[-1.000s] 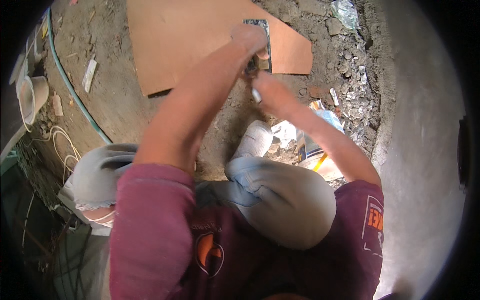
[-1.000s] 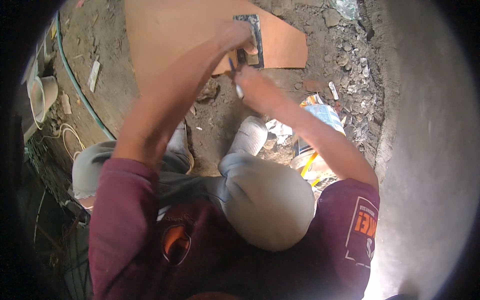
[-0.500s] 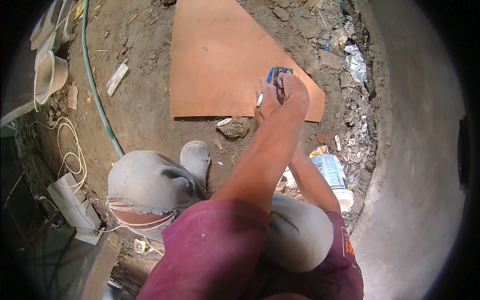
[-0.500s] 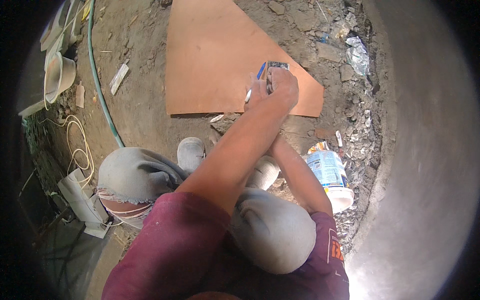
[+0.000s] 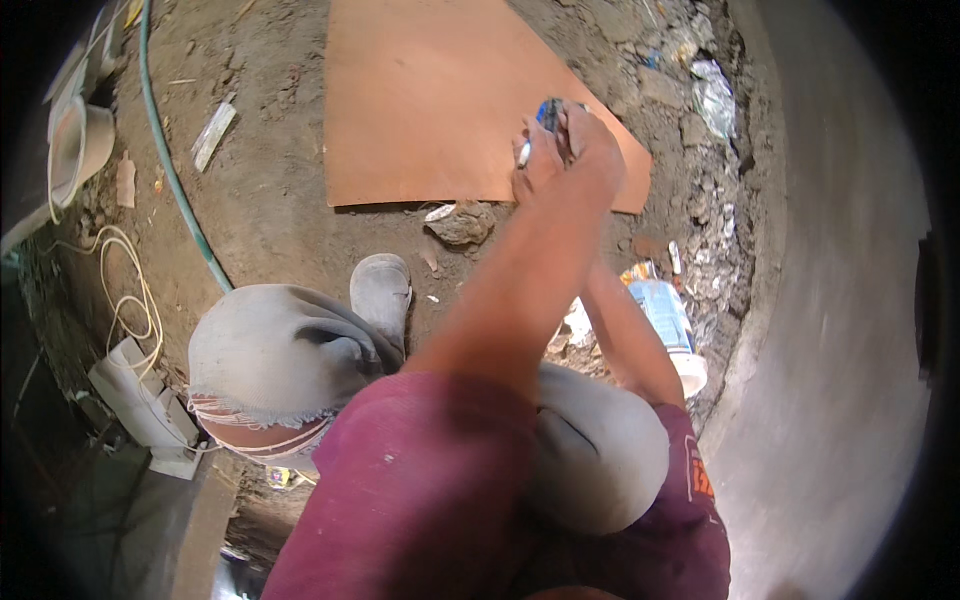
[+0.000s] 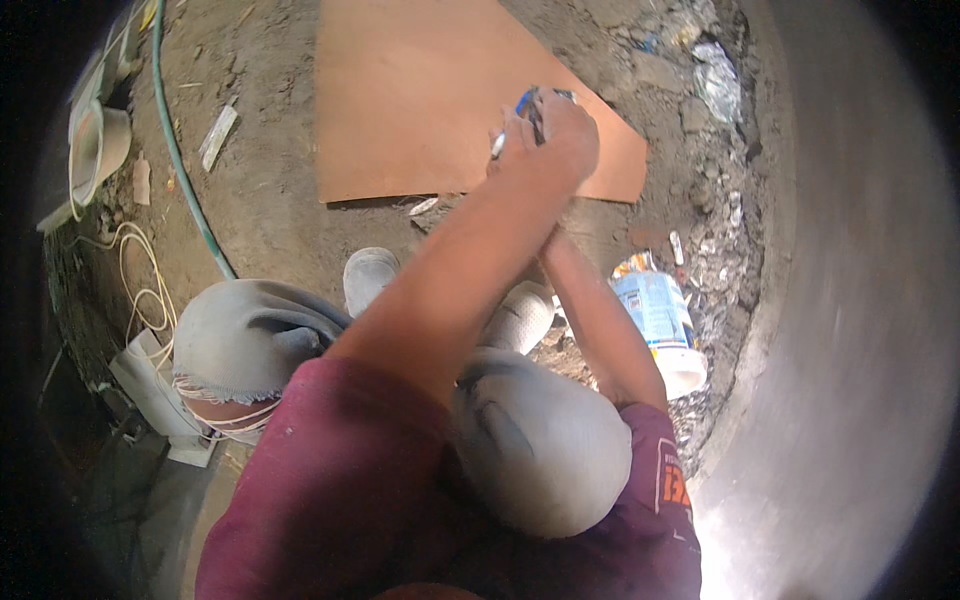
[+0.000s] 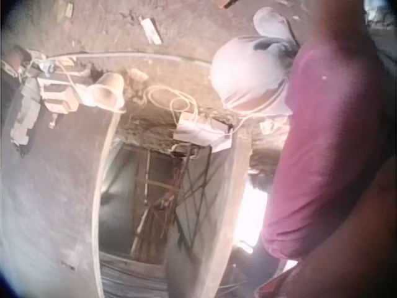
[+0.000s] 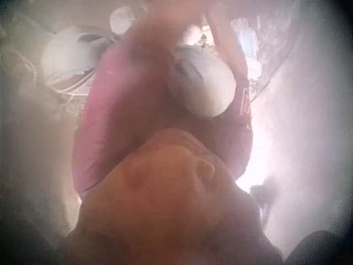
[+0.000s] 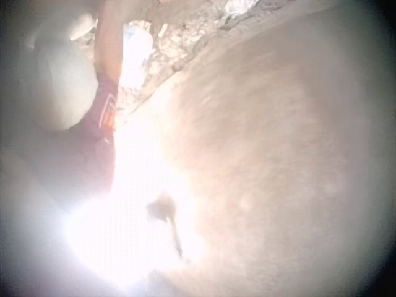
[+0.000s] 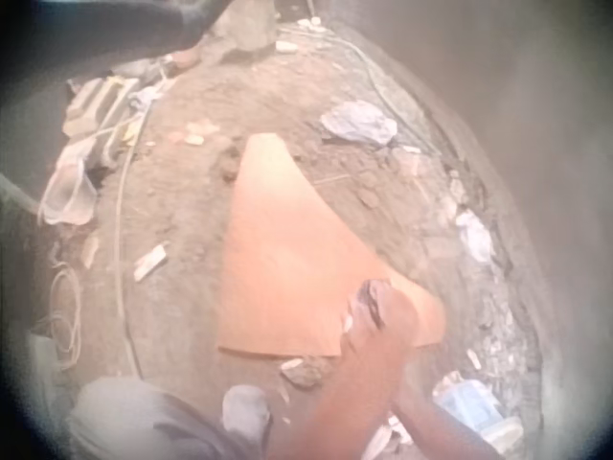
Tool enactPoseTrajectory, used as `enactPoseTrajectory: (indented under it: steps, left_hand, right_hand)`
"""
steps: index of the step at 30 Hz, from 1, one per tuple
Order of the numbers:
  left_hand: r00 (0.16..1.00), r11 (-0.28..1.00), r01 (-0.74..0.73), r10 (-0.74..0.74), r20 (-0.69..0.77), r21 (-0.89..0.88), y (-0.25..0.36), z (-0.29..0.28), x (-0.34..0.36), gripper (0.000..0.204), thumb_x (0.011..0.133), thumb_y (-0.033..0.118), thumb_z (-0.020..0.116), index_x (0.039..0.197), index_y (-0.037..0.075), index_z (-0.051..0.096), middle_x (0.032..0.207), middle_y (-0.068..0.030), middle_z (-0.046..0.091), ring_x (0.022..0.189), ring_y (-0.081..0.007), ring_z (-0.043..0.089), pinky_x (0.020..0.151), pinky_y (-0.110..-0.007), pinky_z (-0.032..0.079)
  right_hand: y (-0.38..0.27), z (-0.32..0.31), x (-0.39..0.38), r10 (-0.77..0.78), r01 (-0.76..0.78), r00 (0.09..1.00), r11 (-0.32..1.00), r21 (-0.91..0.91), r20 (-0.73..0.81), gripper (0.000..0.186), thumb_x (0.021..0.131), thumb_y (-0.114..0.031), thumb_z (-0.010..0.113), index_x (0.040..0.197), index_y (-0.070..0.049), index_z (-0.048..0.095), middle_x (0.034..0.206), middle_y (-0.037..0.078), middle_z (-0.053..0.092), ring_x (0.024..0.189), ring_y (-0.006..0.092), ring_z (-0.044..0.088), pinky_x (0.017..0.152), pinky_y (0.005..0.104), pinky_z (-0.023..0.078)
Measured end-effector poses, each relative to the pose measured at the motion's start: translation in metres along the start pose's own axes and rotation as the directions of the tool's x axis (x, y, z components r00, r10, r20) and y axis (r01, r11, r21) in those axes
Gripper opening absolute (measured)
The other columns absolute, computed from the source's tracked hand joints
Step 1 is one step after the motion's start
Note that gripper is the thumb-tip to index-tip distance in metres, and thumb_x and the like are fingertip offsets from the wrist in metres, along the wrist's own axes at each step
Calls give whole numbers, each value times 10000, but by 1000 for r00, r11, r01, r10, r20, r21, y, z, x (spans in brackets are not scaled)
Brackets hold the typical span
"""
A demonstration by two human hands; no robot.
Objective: The person marks a wooden board with a square and pencil, then uses a hand saw to cut the board into smaller pieces. After cutting, the person sands a concrete wall with a sanding block.
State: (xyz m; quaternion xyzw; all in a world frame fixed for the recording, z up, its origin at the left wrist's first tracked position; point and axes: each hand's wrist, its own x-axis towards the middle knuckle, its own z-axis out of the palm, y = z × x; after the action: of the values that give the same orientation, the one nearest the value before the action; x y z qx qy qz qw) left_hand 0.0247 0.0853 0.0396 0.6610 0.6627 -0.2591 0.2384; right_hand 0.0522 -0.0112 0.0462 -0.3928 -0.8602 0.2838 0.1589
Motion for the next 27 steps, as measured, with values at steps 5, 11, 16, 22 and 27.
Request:
enactPoseTrajectory:
  steps: [5,11,16,22,27]
  left_hand:
    - [985,997,-67,70,-155,24,2,16,12,351,698,294,820,1022,170,769,1070,-40,743,1021,-240,683,776,-508,463]
    - [947,964,-265,263,-183,14,-13,9,7,499,676,442,857,1033,111,747,988,-79,748,952,-273,710,753,-446,518]
    - [944,955,-294,296,-148,37,-16,3,5,529,673,452,858,1033,85,732,987,-100,744,938,-288,711,746,-455,519]
    - [901,936,-349,346,-261,33,-39,21,8,528,673,440,856,1019,66,721,976,-122,738,928,-320,704,759,-475,509]
    - [949,947,-295,276,-152,-123,-35,3,-15,450,711,433,840,998,100,741,1052,-130,731,1026,-297,684,854,-458,497]
  right_hand:
    - [47,68,-47,360,-310,932,742,594,36,442,889,-189,613,1285,-21,513,1205,211,577,1074,333,591,913,432,486]
    - [9,28,-83,398,-399,908,917,-22,127,356,923,-200,553,1239,-38,527,1222,210,587,1012,384,634,821,486,531]
    - [-10,8,-103,449,-454,887,891,25,108,331,976,-279,525,1167,-9,521,1014,239,631,884,437,653,746,529,525]
    - [-35,-36,-112,577,-573,763,812,-108,292,405,995,-370,503,1161,-1,536,1085,256,599,958,468,609,808,555,493]
    - [17,-24,-107,696,-696,714,717,24,-75,457,968,-414,539,1181,-10,540,1100,271,579,948,476,614,818,558,490]
